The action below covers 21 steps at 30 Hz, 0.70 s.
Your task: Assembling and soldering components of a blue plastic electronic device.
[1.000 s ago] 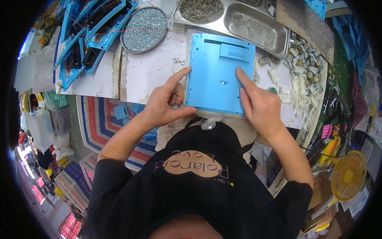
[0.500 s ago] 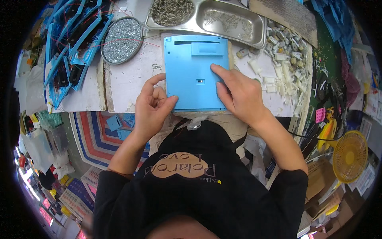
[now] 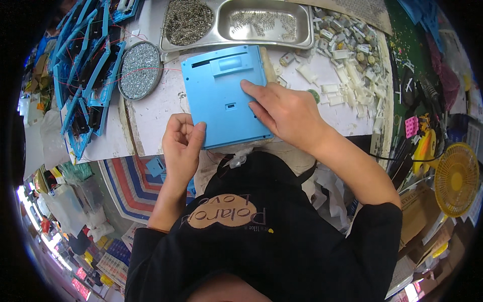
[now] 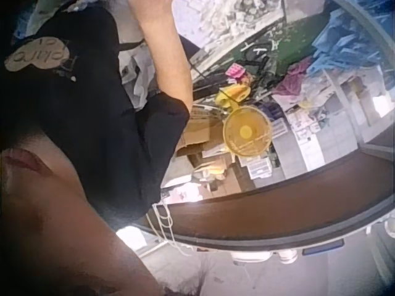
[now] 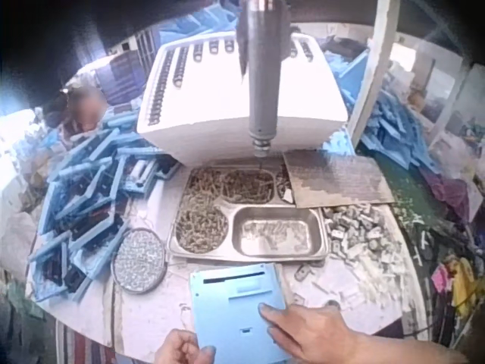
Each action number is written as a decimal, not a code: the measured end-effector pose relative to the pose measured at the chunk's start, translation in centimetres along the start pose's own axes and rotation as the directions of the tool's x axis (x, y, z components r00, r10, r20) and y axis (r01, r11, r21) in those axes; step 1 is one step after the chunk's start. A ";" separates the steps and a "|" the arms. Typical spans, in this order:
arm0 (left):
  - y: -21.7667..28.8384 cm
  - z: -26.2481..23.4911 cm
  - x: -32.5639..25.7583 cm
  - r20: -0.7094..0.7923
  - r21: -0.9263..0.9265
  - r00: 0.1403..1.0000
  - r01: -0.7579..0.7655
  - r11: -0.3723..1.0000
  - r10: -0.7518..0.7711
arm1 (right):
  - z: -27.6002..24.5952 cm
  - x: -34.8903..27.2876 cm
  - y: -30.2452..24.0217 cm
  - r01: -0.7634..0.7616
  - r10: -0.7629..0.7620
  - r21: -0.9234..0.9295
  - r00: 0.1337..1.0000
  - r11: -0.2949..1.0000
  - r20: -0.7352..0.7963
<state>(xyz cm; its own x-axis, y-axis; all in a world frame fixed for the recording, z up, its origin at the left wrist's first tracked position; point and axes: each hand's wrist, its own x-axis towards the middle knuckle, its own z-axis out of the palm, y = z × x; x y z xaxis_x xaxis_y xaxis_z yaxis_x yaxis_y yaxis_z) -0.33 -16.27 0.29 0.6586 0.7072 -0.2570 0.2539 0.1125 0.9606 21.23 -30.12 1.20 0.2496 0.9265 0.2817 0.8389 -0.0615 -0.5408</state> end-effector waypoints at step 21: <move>3.0 -5.9 5.5 0.075 0.602 0.870 -0.428 0.674 0.487 | -4.4 2.9 -2.3 0.132 0.046 -0.361 0.894 0.923 0.445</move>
<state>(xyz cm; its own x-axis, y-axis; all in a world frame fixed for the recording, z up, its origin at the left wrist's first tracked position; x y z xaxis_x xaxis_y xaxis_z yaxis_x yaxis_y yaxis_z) -0.14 -7.90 2.34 0.7497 0.6183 0.2361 0.3153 -0.6473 0.6940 22.15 -28.92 6.72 0.0464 0.9910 -0.1255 0.9820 -0.0682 -0.1760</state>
